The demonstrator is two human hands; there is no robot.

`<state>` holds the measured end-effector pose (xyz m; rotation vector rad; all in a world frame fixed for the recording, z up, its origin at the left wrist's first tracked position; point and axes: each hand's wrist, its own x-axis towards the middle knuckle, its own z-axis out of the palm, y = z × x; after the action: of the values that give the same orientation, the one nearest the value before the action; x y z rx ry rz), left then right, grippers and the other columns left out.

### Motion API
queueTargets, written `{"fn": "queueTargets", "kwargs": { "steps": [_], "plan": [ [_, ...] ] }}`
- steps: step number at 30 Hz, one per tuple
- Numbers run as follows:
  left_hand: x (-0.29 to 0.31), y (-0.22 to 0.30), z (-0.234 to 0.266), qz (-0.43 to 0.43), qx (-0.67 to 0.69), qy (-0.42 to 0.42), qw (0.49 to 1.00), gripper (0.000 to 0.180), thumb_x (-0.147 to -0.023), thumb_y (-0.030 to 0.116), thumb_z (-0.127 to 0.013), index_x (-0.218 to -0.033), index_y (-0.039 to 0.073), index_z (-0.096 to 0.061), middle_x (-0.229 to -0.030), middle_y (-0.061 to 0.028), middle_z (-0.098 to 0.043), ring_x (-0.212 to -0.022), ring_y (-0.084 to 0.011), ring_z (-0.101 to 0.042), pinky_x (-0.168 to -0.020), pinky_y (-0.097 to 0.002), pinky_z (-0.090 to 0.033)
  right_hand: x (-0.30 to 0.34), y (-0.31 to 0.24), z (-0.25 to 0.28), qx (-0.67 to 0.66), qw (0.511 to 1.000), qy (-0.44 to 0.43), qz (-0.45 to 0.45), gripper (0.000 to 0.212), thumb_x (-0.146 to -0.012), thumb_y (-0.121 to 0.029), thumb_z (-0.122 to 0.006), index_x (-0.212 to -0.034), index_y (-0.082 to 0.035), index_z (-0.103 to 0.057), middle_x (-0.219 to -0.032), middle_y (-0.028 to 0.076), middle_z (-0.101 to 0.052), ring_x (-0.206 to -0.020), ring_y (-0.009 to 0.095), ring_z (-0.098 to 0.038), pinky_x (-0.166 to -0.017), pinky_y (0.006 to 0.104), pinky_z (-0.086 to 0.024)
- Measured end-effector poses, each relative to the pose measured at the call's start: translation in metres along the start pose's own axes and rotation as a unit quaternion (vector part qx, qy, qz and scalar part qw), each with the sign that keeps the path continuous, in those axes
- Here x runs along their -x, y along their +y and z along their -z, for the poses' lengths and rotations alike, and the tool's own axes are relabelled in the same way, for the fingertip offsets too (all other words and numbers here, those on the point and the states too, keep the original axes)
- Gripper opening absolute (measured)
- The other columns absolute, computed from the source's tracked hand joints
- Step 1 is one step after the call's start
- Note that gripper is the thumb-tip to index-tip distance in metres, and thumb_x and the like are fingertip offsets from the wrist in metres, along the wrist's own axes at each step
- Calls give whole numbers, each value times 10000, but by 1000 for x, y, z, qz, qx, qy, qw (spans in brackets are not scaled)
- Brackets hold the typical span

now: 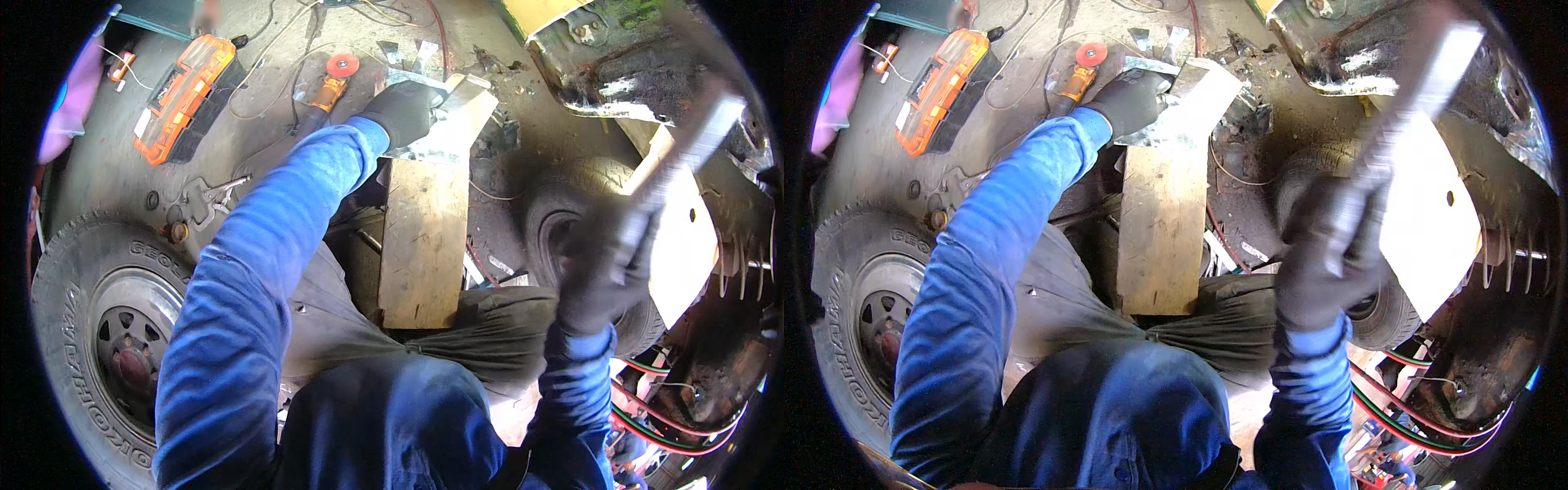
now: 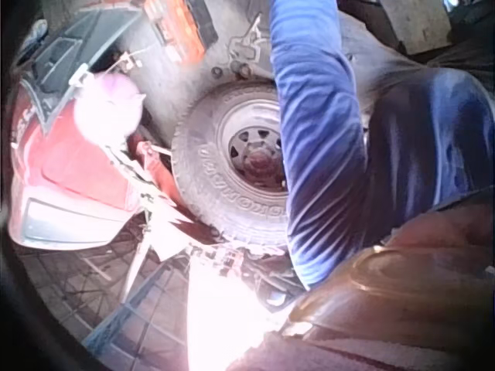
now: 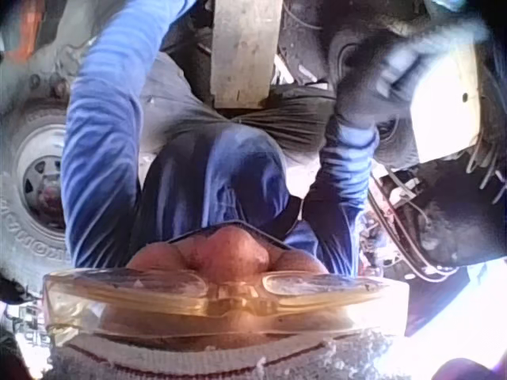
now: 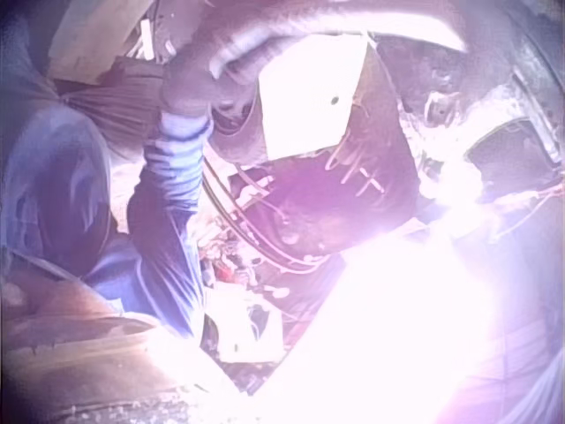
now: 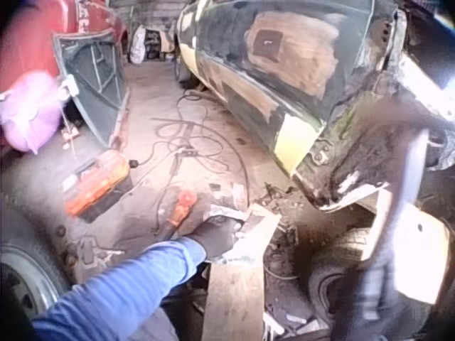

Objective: The person sits on the floor and uses a hammer to repeatedly strike a small rectangular metal sheet resting on a wooden block. They adjust the sheet's position several times and continue hammering to flatten or shape it.

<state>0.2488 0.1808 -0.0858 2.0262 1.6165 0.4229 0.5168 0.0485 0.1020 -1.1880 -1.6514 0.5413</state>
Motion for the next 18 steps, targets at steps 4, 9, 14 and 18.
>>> {"fn": "queueTargets", "kwargs": {
  "steps": [4,9,14,18],
  "plan": [
    [-5,0,-11,-16,29,55,998,397,-1037,304,-658,-1325,37,-717,-1237,-259,-766,-1184,-431,-733,-1062,-508,-562,2,29,-6,196,959,-203,-26,499,-1133,-101,-616,-1615,9,-550,-1494,246,-706,-1342,274,-703,-1067,389,-563],
    [-8,-10,-3,-13,38,13,999,484,-1068,310,-657,-1423,-18,-671,-1325,-248,-710,-1257,-420,-690,-1083,-484,-550,-14,10,5,129,970,-148,-143,501,-1148,-106,-618,-1630,7,-545,-1386,139,-742,-1192,125,-663,-1021,294,-540],
    [-14,-18,-11,-41,-5,40,998,434,-1055,345,-660,-1335,24,-739,-1332,-243,-734,-1222,-421,-718,-1070,-491,-563,-34,-36,14,8,994,0,-108,520,-1182,-181,-587,-1669,-19,-501,-793,-10,-619,-581,40,-506,-538,216,-410],
    [-17,-20,-20,-8,43,49,998,402,-1054,280,-641,-1327,-9,-700,-1299,-269,-724,-1183,-428,-725,-1041,-485,-573,-38,-34,27,234,962,116,78,531,-1141,-186,-640,-1625,1,-530,-1105,125,-715,-791,139,-647,-682,279,-517]
  ]
}}
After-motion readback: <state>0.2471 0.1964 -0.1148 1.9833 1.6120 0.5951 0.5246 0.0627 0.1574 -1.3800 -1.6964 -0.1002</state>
